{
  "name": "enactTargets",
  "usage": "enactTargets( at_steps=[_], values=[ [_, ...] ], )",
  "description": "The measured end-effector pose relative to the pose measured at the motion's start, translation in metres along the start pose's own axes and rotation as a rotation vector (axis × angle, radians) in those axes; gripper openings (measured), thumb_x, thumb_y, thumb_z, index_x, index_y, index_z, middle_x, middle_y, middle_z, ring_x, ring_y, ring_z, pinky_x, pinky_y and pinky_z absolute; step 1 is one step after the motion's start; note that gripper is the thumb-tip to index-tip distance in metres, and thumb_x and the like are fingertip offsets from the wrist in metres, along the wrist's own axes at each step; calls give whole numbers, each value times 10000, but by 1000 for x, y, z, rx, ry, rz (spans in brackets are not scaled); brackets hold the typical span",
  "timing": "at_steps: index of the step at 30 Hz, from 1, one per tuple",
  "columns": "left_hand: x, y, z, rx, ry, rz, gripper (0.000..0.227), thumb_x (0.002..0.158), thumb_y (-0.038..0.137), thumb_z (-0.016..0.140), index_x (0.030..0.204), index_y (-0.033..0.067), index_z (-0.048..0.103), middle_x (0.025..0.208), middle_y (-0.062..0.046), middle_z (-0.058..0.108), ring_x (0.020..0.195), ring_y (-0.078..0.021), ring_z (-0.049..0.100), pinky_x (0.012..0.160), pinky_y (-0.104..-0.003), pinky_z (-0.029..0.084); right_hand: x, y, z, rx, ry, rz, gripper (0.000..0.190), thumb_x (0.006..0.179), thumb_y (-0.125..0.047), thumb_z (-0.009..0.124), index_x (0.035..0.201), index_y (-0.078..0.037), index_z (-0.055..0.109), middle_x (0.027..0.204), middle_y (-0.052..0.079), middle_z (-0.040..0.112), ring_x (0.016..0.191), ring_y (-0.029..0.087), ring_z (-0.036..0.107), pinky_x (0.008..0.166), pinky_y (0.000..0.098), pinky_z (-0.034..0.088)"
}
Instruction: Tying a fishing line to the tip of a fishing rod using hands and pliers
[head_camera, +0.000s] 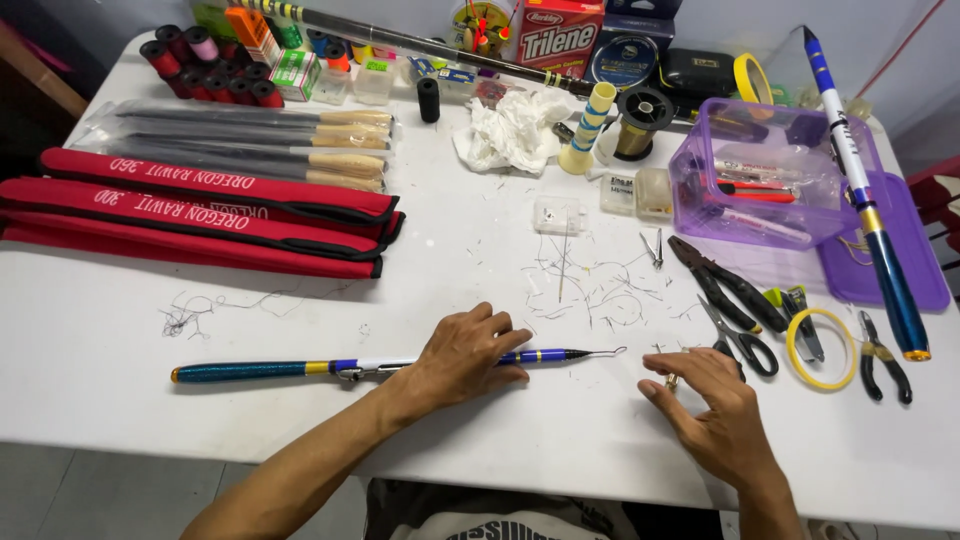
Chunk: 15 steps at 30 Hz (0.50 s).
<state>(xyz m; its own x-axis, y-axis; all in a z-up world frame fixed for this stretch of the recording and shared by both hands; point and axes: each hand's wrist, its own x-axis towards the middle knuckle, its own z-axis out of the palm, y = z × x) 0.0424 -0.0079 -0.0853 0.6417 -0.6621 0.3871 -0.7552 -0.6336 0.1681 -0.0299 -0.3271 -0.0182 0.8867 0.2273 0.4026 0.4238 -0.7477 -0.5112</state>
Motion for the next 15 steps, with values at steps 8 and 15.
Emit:
enactTargets(
  at_steps=[8, 15],
  values=[
    [2, 27, -52, -172, 320, 107, 119, 1008, 71, 586, 906, 70, 647, 702, -47, 571, 594, -242, 489, 471, -371, 367, 43, -41, 16, 138, -134, -272, 252, 870, -189, 781, 1085, -73, 720, 954, 31, 776, 707, 184, 612, 694, 303, 530],
    [26, 92, -137, -396, 364, 344, 226, 1019, 97, 522, 1180, 12, 656, 829, -104, 608, 729, -293, 549, 606, -432, 450, 59, -55, 59, 280, -466, -487, 382, 985, -380, 537, 1015, -6, 605, 919, 146, 641, 771, 320, 598, 688, 403, 475]
  ],
)
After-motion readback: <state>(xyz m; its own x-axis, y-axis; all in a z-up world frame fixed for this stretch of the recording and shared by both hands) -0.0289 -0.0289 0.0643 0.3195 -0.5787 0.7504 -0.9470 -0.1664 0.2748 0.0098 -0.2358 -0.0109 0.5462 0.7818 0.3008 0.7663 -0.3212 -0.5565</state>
